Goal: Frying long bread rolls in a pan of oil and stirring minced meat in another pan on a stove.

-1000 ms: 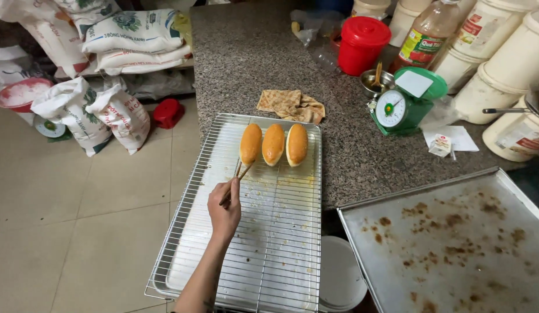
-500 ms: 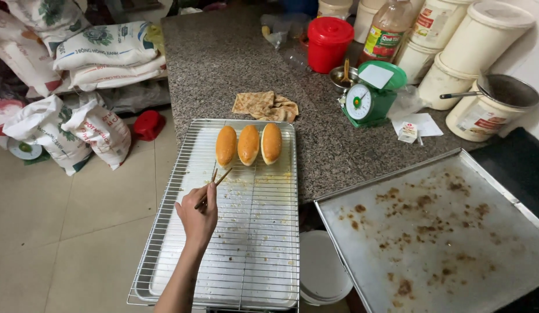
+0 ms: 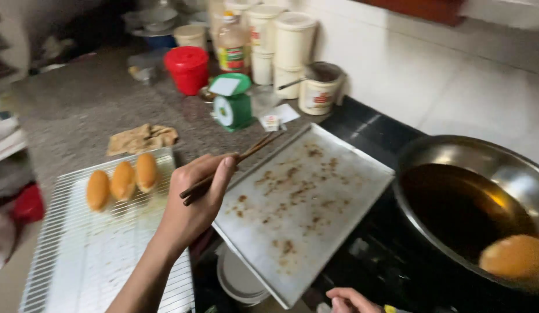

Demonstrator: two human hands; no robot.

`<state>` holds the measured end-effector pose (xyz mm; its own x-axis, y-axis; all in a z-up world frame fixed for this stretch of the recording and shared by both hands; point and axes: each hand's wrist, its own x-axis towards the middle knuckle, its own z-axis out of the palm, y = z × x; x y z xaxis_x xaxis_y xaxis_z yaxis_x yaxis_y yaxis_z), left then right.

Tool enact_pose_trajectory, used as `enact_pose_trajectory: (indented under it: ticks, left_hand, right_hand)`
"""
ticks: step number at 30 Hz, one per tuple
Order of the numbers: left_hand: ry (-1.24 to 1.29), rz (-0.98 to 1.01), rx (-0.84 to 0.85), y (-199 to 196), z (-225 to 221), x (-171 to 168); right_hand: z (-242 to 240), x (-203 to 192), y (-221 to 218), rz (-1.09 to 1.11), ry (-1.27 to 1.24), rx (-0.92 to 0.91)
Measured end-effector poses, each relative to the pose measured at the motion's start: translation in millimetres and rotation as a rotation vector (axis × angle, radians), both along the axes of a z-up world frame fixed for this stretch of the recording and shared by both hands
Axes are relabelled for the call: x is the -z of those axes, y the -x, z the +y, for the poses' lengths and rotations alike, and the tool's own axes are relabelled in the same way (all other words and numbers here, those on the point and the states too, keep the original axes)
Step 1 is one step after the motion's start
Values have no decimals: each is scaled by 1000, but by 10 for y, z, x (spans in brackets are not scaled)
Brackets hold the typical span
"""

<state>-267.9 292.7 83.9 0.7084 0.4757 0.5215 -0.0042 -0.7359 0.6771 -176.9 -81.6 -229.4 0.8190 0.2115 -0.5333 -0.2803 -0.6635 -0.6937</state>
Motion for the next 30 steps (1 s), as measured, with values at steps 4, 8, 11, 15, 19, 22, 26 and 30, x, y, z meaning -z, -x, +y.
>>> enact_pose_trajectory:
  ticks: [4,8,11,15,19,22,26,30]
  left_hand:
    - [-115,30,475,-781,-1060,-352]
    - [-221,100,911,-1413,-2206,-463]
    - [-416,66,1164,-2025,-2930,-230]
    - [-454,91,1273,-2649,-3658,146]
    - [-521,234,1283,-3064,-4029,456]
    - [-570,344,1232,-3204,-4087,453]
    - [-701,344,1111,-3361,-4019,519]
    - [-673,356,1046,-3414,-3898,539]
  right_hand:
    - [-669,-142,132,-203,-271,153]
    - [-1273,-353,235,-131,-253,412]
    - [-1529,-613,365,-53,-236,624]
    - [-1863,-680,308,69,-190,702]
    - [-2208,-409,398,28,-258,796]
    - [-2321,-479,383,31,-242,807]
    - [-2236,-415,402,-76,-367,945]
    - [-2207,-569,300,-6,-310,911]
